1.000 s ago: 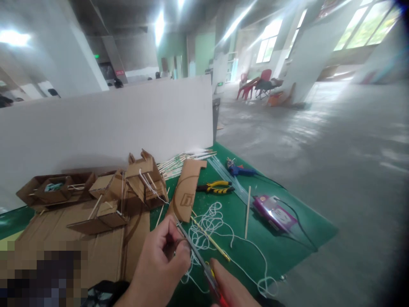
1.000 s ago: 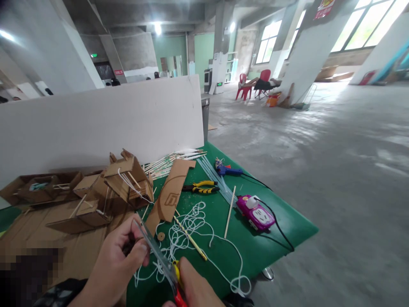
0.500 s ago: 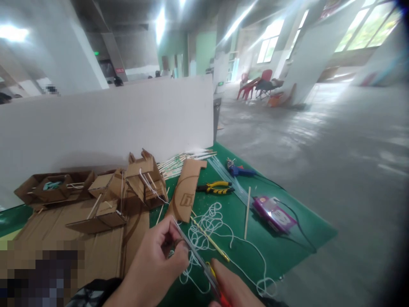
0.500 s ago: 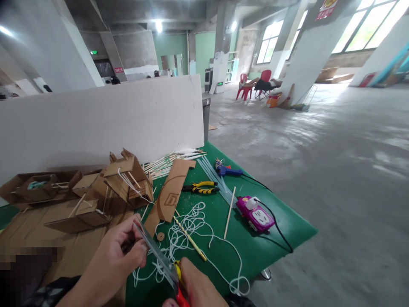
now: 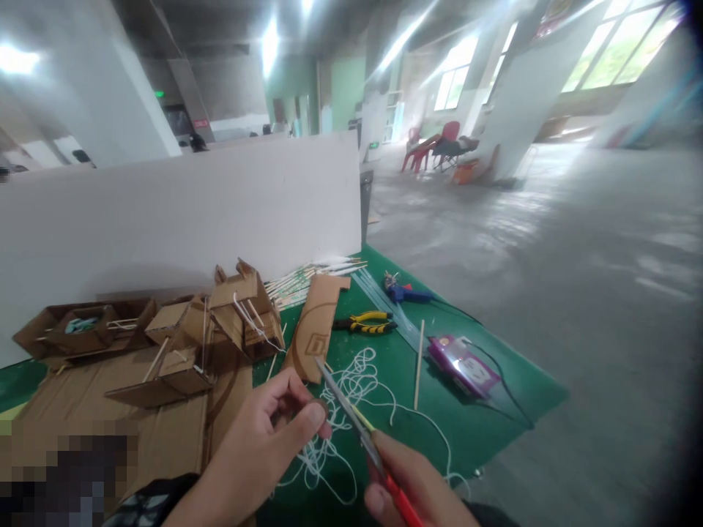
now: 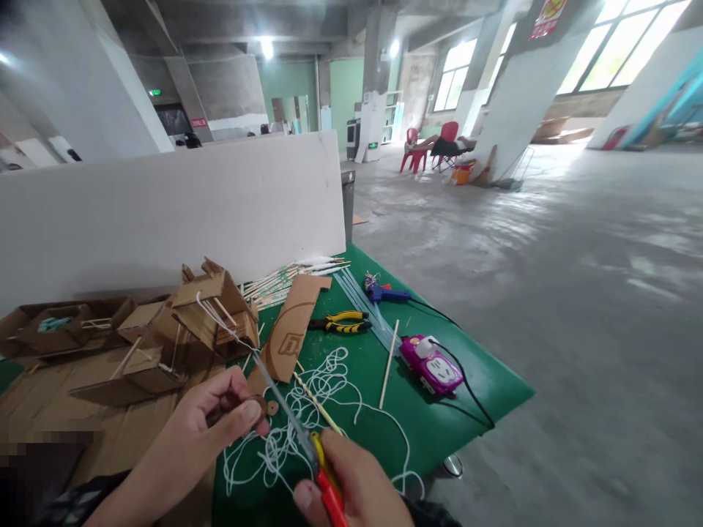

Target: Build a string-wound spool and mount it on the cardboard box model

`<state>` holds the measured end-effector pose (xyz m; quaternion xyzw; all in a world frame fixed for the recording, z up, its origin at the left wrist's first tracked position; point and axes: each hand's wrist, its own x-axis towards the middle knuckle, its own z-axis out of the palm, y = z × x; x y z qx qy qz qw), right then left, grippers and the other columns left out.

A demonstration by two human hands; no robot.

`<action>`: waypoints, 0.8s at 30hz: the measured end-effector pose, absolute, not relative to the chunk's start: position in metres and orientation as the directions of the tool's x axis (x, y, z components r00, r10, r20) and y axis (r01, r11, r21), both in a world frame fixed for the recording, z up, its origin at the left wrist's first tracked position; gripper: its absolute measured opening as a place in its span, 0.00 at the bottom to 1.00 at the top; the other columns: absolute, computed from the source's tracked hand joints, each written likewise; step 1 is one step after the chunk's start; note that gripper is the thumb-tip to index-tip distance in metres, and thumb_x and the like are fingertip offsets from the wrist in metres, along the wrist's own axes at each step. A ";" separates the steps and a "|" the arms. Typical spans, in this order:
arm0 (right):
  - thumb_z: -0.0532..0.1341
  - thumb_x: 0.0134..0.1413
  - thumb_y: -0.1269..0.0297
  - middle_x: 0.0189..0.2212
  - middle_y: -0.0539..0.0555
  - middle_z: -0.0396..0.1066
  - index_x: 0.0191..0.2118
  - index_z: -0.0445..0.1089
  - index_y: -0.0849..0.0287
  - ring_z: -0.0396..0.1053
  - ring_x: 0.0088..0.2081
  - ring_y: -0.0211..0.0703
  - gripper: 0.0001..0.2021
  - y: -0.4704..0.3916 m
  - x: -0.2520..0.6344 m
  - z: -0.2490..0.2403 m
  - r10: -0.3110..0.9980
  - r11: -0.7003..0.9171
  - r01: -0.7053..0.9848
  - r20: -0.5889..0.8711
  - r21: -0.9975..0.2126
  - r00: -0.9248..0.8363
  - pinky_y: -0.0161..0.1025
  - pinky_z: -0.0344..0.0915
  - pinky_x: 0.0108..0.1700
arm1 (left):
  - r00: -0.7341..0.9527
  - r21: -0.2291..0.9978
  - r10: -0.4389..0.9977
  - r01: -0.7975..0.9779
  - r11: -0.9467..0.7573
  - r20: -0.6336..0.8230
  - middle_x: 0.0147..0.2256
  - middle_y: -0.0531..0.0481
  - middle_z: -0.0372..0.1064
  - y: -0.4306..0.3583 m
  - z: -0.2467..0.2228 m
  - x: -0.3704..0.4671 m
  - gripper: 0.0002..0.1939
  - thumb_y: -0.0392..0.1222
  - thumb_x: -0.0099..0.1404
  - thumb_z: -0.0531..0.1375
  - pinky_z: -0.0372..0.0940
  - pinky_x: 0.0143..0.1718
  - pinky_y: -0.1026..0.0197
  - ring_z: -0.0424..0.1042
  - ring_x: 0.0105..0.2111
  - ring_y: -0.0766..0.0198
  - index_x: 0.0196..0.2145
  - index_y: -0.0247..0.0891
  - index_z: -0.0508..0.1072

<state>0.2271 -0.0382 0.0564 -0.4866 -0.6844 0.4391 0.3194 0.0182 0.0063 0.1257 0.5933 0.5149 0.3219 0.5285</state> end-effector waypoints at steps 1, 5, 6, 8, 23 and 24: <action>0.56 0.59 0.43 0.27 0.50 0.68 0.31 0.66 0.57 0.63 0.28 0.39 0.20 -0.032 0.232 0.058 0.952 0.146 0.415 0.014 -0.898 -0.304 0.34 0.62 0.31 | 0.245 0.958 0.954 0.269 0.104 -0.172 0.27 0.51 0.74 0.007 0.124 0.018 0.12 0.49 0.63 0.60 0.61 0.33 0.65 0.70 0.30 0.64 0.29 0.40 0.64; 0.58 0.57 0.44 0.22 0.49 0.67 0.27 0.66 0.56 0.63 0.24 0.39 0.20 -0.002 0.253 0.058 0.989 0.100 0.658 0.000 -0.746 -0.150 0.34 0.58 0.26 | 0.197 0.947 0.969 0.311 0.080 -0.147 0.27 0.54 0.69 0.009 0.117 0.015 0.13 0.50 0.63 0.61 0.59 0.30 0.66 0.66 0.28 0.66 0.30 0.39 0.67; 0.58 0.57 0.44 0.22 0.49 0.67 0.26 0.66 0.56 0.64 0.24 0.40 0.20 0.007 0.257 0.056 0.994 0.075 0.728 -0.003 -0.682 -0.105 0.35 0.57 0.26 | 0.199 0.943 0.972 0.329 0.056 -0.127 0.26 0.55 0.67 0.010 0.116 0.015 0.12 0.50 0.64 0.60 0.58 0.29 0.66 0.64 0.27 0.67 0.30 0.39 0.68; 0.56 0.59 0.45 0.22 0.51 0.70 0.26 0.66 0.55 0.66 0.24 0.42 0.19 0.024 0.264 0.050 0.999 0.041 0.836 0.003 -0.547 -0.047 0.36 0.56 0.26 | 0.202 0.943 0.975 0.332 0.017 -0.089 0.27 0.56 0.66 0.014 0.113 0.014 0.11 0.49 0.66 0.59 0.59 0.29 0.66 0.64 0.27 0.67 0.33 0.39 0.69; 0.59 0.61 0.58 0.36 0.58 0.73 0.41 0.64 0.59 0.73 0.34 0.48 0.10 0.062 0.261 -0.006 1.000 0.029 0.960 0.005 -0.277 -0.028 0.39 0.56 0.30 | 0.225 0.795 0.972 0.578 -0.184 0.062 0.37 0.51 0.74 0.044 0.068 0.004 0.10 0.46 0.65 0.58 0.61 0.32 0.64 0.68 0.30 0.64 0.40 0.40 0.74; 0.59 0.61 0.58 0.38 0.58 0.73 0.43 0.64 0.60 0.73 0.34 0.48 0.11 0.062 0.262 -0.006 1.000 0.027 0.958 0.006 -0.286 -0.026 0.39 0.58 0.31 | 0.234 0.782 0.970 0.592 -0.195 0.064 0.38 0.52 0.74 0.045 0.068 0.004 0.09 0.45 0.65 0.58 0.60 0.33 0.64 0.68 0.31 0.63 0.40 0.41 0.74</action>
